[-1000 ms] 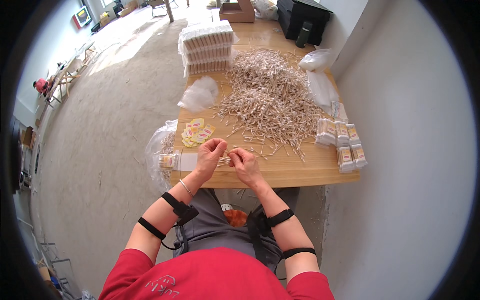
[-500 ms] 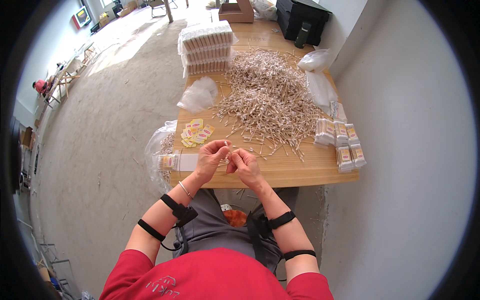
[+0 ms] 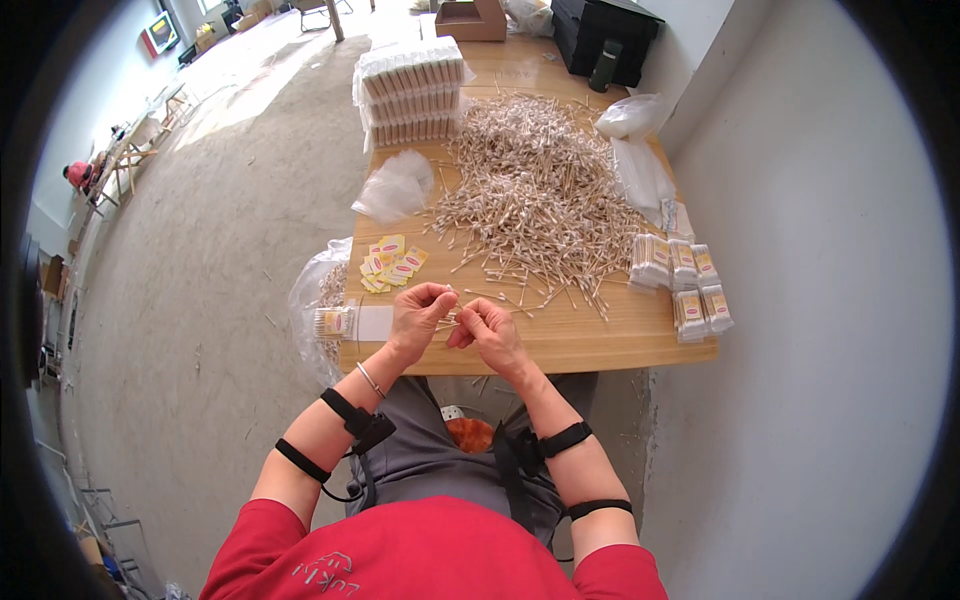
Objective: Manually counting and placing wooden-stem cotton swabs into small plastic bags.
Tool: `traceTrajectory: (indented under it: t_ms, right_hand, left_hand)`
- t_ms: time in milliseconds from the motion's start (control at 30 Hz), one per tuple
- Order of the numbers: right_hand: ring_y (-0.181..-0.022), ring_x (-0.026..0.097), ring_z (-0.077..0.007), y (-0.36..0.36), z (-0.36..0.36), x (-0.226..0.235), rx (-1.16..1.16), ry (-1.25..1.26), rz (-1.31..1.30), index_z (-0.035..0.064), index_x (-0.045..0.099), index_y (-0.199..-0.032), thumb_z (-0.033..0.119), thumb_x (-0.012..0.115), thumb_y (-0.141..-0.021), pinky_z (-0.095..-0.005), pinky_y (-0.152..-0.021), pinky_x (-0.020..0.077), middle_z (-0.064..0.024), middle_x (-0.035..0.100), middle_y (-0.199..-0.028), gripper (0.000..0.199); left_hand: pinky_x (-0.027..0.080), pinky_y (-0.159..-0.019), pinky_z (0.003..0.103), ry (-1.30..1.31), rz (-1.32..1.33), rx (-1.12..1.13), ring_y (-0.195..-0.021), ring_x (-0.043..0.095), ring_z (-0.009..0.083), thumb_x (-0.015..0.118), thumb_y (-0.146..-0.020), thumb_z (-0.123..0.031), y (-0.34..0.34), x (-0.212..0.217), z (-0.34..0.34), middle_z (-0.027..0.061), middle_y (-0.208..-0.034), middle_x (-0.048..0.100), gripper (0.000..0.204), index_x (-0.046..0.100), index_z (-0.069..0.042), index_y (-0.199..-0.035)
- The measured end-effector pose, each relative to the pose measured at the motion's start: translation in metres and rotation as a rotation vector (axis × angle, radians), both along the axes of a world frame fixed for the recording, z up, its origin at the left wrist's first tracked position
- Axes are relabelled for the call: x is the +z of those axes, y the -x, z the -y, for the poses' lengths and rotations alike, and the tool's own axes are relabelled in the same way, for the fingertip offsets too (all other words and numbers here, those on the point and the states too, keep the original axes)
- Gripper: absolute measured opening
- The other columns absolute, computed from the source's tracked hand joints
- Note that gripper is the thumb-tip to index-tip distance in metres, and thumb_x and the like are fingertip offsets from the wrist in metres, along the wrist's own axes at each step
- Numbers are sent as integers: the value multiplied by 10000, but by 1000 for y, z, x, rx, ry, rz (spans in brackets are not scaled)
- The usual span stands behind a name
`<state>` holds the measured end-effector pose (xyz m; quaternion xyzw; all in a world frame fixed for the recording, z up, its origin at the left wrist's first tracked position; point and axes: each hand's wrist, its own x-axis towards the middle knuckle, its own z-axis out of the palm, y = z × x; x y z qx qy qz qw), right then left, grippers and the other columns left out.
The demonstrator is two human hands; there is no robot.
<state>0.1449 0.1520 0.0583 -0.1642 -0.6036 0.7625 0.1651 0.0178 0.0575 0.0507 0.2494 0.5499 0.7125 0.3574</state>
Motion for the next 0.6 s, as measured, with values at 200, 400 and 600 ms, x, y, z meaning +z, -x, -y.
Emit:
traceTrajectory:
  t_ms: [200, 400, 600]
  right_hand:
    - [-661, 625, -135, -2, -4, -5, 80, 53, 9, 23, 547, -913, 236, 431, -1004, -251, -633, 498, -101, 657, -725, 259]
    - [-647, 620, -126, -8, -3, -10, 62, 25, 87, 22, 555, -929, 228, 478, -986, -240, -613, 494, -88, 653, -716, 226]
    - [-624, 613, -100, -21, -6, -29, 121, -17, 193, 16, 577, -878, 168, 541, -946, -229, -566, 483, -55, 640, -692, 171]
  left_hand:
    - [466, -678, 195, -24, 48, -8, -749, 571, 45, 690, -860, -126, -3, -2, 0, 0, -834, 659, 162, 665, -4, -963]
    - [452, -664, 194, -5, 37, -59, -736, 555, 38, 666, -878, -119, 0, -3, 5, -20, -810, 634, 129, 640, -17, -952]
    - [414, -614, 187, 107, 34, -149, -694, 512, 22, 683, -865, -144, -5, -34, 26, -52, -761, 590, 134, 622, -26, -879]
